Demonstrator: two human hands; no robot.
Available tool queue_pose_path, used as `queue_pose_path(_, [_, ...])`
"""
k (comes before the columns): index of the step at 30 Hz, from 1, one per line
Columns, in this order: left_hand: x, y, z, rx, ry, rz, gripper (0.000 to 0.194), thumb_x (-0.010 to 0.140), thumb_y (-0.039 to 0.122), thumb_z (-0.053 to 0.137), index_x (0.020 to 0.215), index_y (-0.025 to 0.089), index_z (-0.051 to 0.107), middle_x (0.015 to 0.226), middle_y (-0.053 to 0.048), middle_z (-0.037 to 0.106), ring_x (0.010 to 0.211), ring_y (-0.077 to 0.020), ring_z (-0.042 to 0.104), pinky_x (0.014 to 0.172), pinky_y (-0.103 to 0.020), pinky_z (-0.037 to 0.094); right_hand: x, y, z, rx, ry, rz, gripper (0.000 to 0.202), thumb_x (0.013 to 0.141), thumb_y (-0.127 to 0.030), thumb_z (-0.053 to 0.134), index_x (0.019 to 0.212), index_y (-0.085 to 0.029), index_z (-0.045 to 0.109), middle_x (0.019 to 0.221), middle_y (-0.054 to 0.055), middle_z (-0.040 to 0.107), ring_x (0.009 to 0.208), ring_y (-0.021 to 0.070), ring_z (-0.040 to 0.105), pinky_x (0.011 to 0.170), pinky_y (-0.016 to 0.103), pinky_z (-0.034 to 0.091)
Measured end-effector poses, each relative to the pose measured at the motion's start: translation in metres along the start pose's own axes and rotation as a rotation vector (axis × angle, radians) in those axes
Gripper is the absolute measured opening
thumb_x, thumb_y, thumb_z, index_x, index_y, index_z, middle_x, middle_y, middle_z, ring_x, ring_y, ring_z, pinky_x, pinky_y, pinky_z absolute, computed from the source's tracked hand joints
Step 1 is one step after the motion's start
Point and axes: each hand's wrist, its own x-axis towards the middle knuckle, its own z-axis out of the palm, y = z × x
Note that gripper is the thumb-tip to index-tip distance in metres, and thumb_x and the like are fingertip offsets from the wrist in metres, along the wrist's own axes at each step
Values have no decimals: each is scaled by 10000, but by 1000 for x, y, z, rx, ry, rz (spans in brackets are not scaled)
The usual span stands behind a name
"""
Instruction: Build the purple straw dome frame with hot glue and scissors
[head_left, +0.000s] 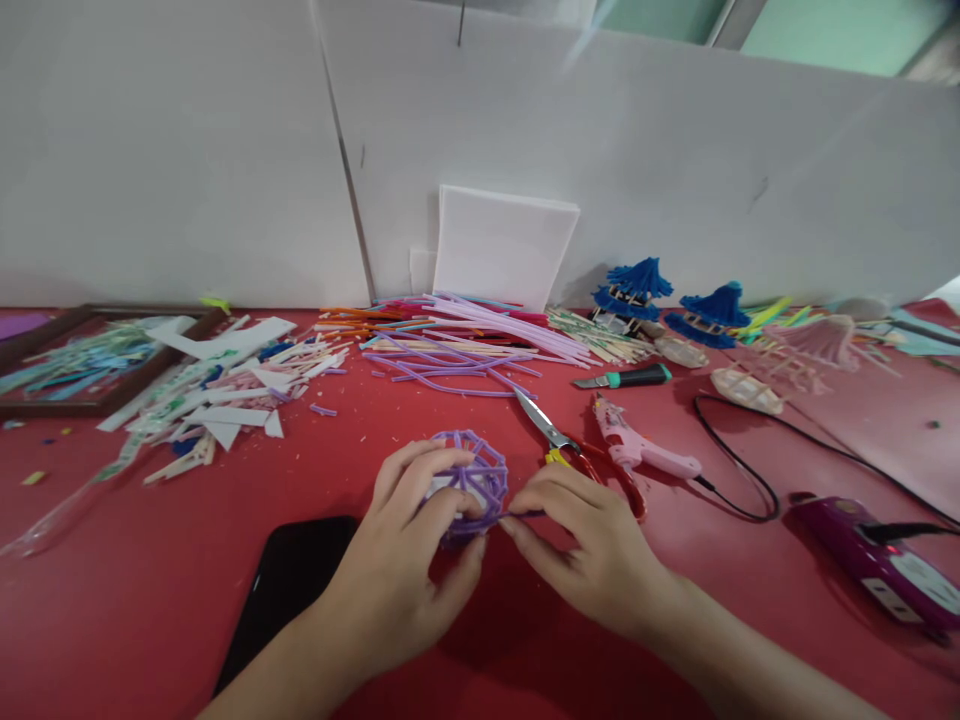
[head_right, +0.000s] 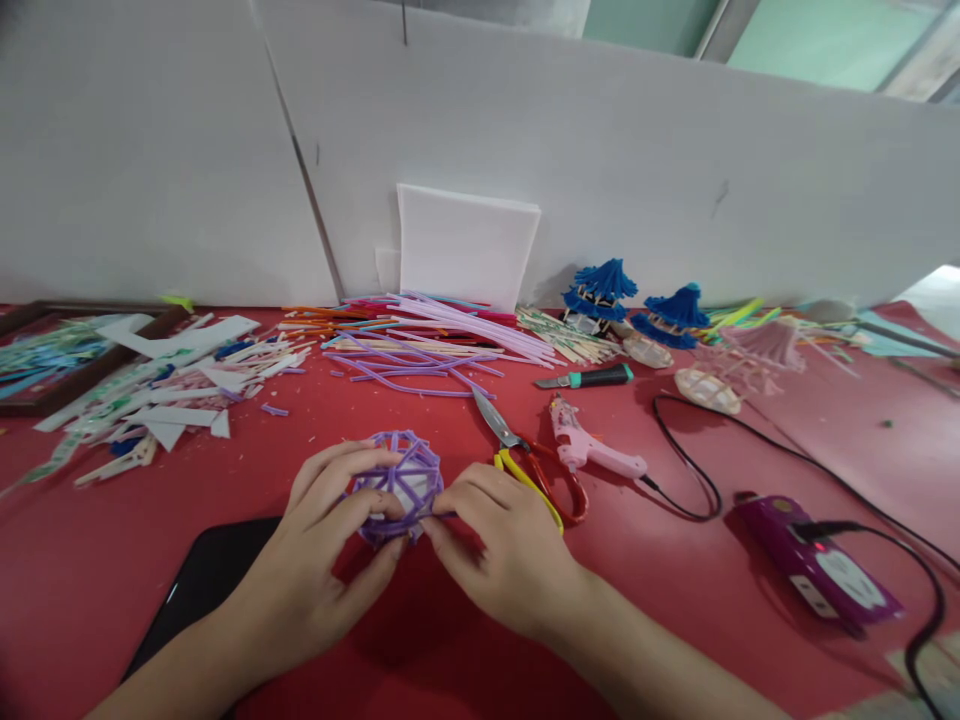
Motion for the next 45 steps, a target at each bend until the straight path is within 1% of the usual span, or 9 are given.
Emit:
queue_pose_path(7, [0, 0, 0, -5, -11, -8, 152, 813, 141, 560, 951, 200, 581, 1243, -112, 510, 1218, -307, 391, 991, -500, 415, 0, -1, 0, -3, 3, 12, 57, 862, -181, 581, 859, -200, 635, 781, 30, 667, 711, 153, 627, 634, 259, 507])
queue_pose_path(14, [1, 1, -1, 16, 3, -5, 138, 809, 160, 573, 939, 202, 590, 1255, -112, 511, 1215, -314, 391, 1000, -517, 398, 1, 2, 0, -21, -41, 44, 206, 873, -211, 586, 1072, -196, 633, 896, 67, 696, 789, 179, 661, 714, 303, 550])
queue_pose_path(20, [0, 1, -2, 50, 17, -1, 162, 799, 160, 580, 954, 208, 588, 1274, -110, 500, 1224, -322, 376, 1014, -529, 378, 4, 5, 0, 83, -49, 22, 160, 852, -171, 614, 1003, -198, 658, 897, 52, 715, 806, 159, 677, 741, 272, 546])
queue_pose_path(28, [0, 2, -3, 42, 60, 14, 277, 792, 167, 572, 1064, 195, 524, 1279, -129, 496, 1205, -310, 407, 1013, -516, 376, 4, 4, -1, 84, -30, 4, 115, 853, -174, 605, 958, -198, 646, 853, 49, 708, 770, 157, 670, 707, 266, 545])
queue_pose_path(33, [0, 2, 0, 46, 27, 12, 224, 818, 158, 563, 1038, 199, 547, 1288, -118, 479, 1211, -302, 388, 1023, -508, 361, 3, 1, 1, 110, -14, 39, 115, 836, -149, 628, 936, -198, 655, 845, 41, 706, 762, 151, 662, 700, 253, 538])
queue_pose_path(38, [0, 3, 0, 30, 38, 0, 171, 829, 162, 563, 994, 207, 561, 1274, -104, 501, 1201, -297, 411, 1023, -505, 354, 2, -3, 3, 162, -13, 66, 126, 836, -128, 603, 934, -187, 655, 827, 39, 693, 743, 139, 648, 679, 238, 532])
queue_pose_path(40, [1, 3, -2, -19, 86, -24, 141, 860, 165, 526, 992, 210, 542, 1246, -101, 516, 1178, -276, 437, 1000, -479, 378, 2, -4, 3, 163, -7, 72, 133, 831, -114, 589, 926, -184, 652, 813, 39, 686, 722, 137, 640, 662, 238, 528])
queue_pose_path(42, [2, 0, -4, -69, 182, -78, 89, 897, 159, 471, 946, 215, 520, 1158, -87, 553, 1111, -241, 484, 945, -435, 419, 2, -4, 4, 159, 3, 75, 130, 824, -107, 591, 912, -179, 653, 797, 39, 681, 702, 133, 634, 649, 233, 523])
queue_pose_path(45, [4, -6, -6, -92, 269, -137, 129, 928, 150, 422, 851, 221, 498, 1001, -53, 599, 991, -203, 531, 866, -384, 447, 1, -3, 5, 157, 18, 78, 124, 820, -108, 609, 911, -174, 662, 791, 35, 684, 703, 127, 637, 657, 222, 525])
